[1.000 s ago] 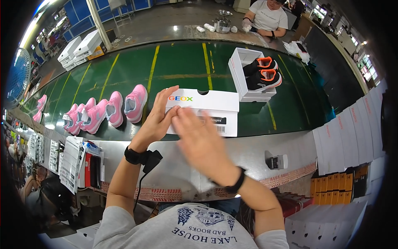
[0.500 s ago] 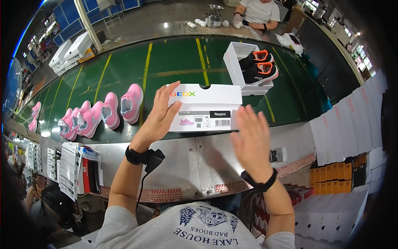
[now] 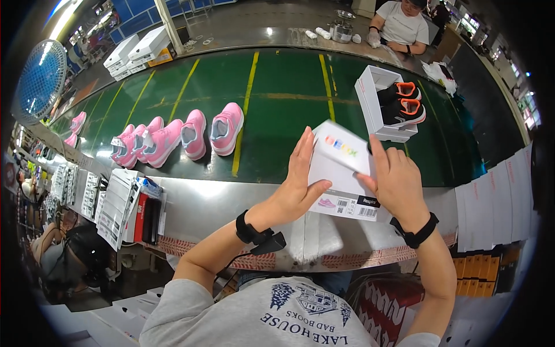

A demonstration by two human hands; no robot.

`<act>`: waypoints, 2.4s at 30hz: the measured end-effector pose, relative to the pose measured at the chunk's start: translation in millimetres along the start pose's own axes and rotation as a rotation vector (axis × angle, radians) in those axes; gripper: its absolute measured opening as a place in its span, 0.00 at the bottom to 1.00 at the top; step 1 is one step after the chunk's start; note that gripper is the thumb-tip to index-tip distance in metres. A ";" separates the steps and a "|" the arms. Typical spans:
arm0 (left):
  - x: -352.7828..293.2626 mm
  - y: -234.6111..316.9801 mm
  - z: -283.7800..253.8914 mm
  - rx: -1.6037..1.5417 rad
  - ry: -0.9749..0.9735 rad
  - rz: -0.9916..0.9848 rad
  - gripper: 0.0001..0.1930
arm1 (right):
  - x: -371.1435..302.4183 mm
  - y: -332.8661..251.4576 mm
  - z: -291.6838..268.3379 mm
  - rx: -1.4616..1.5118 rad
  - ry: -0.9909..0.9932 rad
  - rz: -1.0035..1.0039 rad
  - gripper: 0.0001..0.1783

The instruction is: The recorder scans the barcodes on shoe boxes and pairs of shoes before placing the shoes into the correct boxes on a production line.

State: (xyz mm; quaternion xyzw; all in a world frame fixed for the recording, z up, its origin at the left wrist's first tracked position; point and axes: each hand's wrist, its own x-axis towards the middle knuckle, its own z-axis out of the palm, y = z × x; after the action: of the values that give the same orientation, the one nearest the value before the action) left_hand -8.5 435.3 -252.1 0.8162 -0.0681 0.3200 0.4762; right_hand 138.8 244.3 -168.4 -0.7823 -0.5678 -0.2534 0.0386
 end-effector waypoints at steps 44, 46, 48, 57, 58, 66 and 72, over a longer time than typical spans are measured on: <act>-29.8 -184.6 -187.2 1.325 -0.448 -0.702 0.22 | -252.5 50.4 58.6 0.053 -0.091 0.853 0.30; -29.0 -188.7 -185.8 1.252 -0.564 -0.799 0.26 | -257.8 62.5 73.6 0.325 -0.258 0.985 0.28; -24.1 -180.9 -183.4 1.199 -0.543 -0.853 0.32 | -257.8 66.0 65.9 0.312 -0.253 0.969 0.23; -5.0 -201.1 -237.3 0.870 -0.146 -0.952 0.45 | -172.4 -35.7 26.6 0.833 -0.436 0.167 0.19; 0.9 -208.4 -247.9 0.700 -0.026 -1.101 0.47 | -176.7 -41.3 36.7 0.795 -0.450 0.111 0.18; 121.7 -98.1 -195.1 -0.025 0.242 -0.742 0.34 | -198.8 -49.4 68.5 0.714 -0.507 0.072 0.22; 190.4 -79.9 -103.3 -0.420 0.233 -0.706 0.26 | -203.4 -48.4 63.7 0.724 -0.429 0.104 0.17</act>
State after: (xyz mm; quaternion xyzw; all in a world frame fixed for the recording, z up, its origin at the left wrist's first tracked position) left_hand 127.2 599.9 -163.7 0.6332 0.2060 0.2066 0.7169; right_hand 71.2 106.8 -324.3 -0.7808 -0.5750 0.1331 0.2047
